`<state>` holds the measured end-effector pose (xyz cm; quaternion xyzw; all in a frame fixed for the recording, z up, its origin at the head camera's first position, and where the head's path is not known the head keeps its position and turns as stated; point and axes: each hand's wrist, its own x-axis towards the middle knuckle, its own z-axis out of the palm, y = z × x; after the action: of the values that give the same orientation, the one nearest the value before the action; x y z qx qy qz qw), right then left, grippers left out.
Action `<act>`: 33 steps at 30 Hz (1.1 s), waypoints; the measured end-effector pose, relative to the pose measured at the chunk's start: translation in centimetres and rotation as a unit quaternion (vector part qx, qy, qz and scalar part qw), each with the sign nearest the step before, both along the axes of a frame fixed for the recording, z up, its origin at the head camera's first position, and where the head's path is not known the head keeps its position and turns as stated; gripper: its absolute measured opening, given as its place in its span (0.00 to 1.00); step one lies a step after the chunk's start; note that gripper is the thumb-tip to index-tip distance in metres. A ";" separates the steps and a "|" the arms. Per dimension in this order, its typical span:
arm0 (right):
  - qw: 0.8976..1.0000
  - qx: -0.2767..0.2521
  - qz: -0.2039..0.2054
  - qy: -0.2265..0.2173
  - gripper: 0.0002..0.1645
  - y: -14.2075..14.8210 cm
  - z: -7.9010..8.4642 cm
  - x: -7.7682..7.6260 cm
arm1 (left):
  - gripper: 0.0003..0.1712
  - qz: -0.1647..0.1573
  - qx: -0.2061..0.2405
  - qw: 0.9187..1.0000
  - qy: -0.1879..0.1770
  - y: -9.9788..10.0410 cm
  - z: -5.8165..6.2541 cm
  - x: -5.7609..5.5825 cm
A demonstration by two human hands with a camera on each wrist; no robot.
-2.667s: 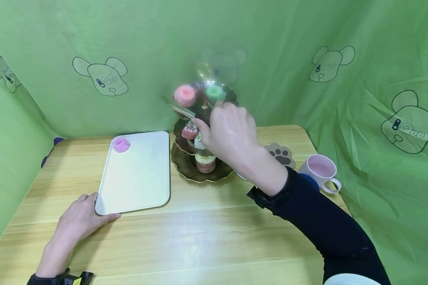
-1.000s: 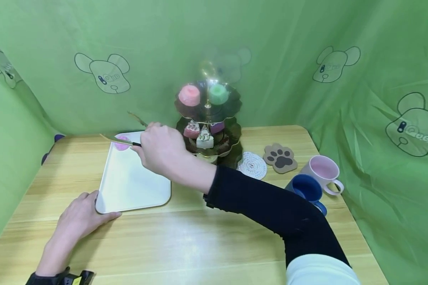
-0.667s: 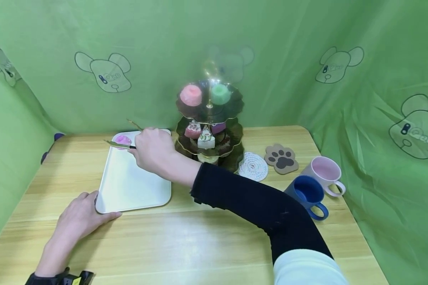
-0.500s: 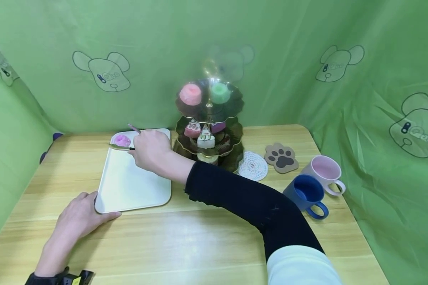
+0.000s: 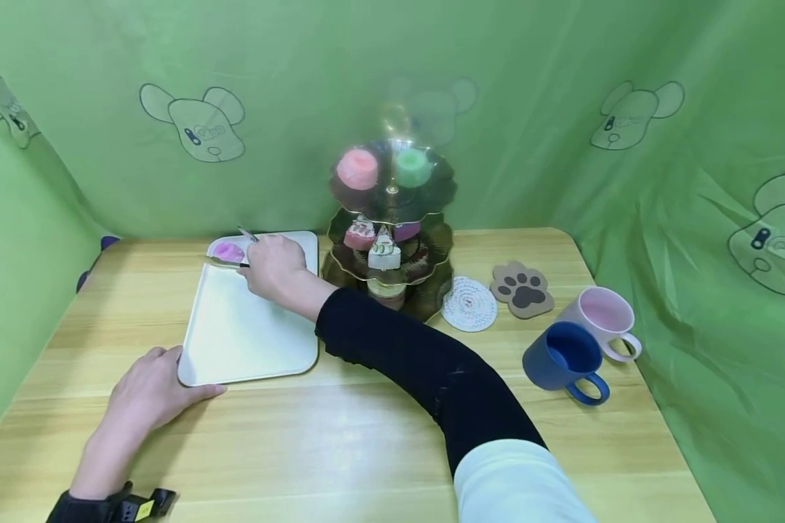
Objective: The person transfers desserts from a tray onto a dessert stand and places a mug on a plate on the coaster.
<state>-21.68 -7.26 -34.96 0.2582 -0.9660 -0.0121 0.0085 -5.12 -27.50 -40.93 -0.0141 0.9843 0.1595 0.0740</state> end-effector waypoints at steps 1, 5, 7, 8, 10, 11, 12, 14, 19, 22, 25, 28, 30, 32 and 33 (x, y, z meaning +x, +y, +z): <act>1.000 0.001 -0.002 -0.002 0.31 -0.1 -0.3 -0.2 | 0.54 0.000 0.002 1.000 0.001 0.0 -0.1 0.0; 1.000 -0.002 -0.010 -0.009 0.30 -0.5 -1.2 -0.7 | 0.54 0.001 0.004 1.000 0.005 0.1 -0.1 0.0; 1.000 -0.006 -0.016 -0.012 0.30 -0.7 -1.6 -1.0 | 0.54 0.001 0.003 1.000 0.004 0.1 -0.1 0.0; 1.000 -0.008 -0.020 -0.015 0.30 -0.8 -1.8 -1.1 | 0.54 0.002 0.002 1.000 0.003 0.1 -0.1 0.0; 0.999 -0.008 -0.028 -0.021 0.30 -1.0 -2.0 -1.2 | 0.55 0.003 0.002 1.000 0.000 0.2 -0.1 0.0; 0.999 -0.007 -0.030 -0.025 0.29 -1.1 -2.2 -1.3 | 0.55 0.004 0.001 1.000 -0.001 0.2 -0.1 0.0; 0.999 -0.005 -0.032 -0.028 0.29 -1.2 -2.3 -1.4 | 0.55 0.004 0.001 1.000 -0.002 0.2 -0.1 0.0; 0.999 -0.002 -0.034 -0.035 0.29 -1.4 -2.5 -1.5 | 0.54 0.005 0.000 1.000 -0.002 0.2 -0.1 0.0; 0.999 0.009 -0.032 -0.039 0.28 -1.9 -3.0 -1.7 | 0.54 0.004 0.002 1.000 0.001 0.2 -0.1 0.1; 0.999 0.012 -0.031 -0.038 0.27 -2.0 -3.2 -1.7 | 0.55 0.004 0.003 1.000 0.000 0.2 -0.2 0.1; 0.999 0.014 -0.027 -0.033 0.26 -2.0 -3.3 -1.8 | 0.55 0.005 0.002 1.000 -0.001 0.3 -0.2 0.1; 0.999 0.016 -0.024 -0.028 0.26 -2.1 -3.4 -1.9 | 0.55 0.005 0.003 1.000 0.001 0.3 -0.1 0.0; 0.999 0.016 -0.024 -0.026 0.26 -2.1 -3.4 -1.9 | 0.54 0.004 0.004 1.000 0.003 0.2 0.0 0.0; 0.999 0.013 -0.023 -0.025 0.26 -2.2 -3.4 -1.9 | 0.54 0.004 0.005 1.000 0.005 0.2 0.1 0.1; 0.999 0.013 -0.023 -0.024 0.26 -2.2 -3.3 -1.9 | 0.54 0.004 0.005 1.000 0.005 0.2 0.1 0.1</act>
<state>-23.63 -9.50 -38.30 0.2360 -0.9714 -0.0185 -0.0180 -5.04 -27.30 -40.86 -0.0167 0.9837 0.1652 0.0685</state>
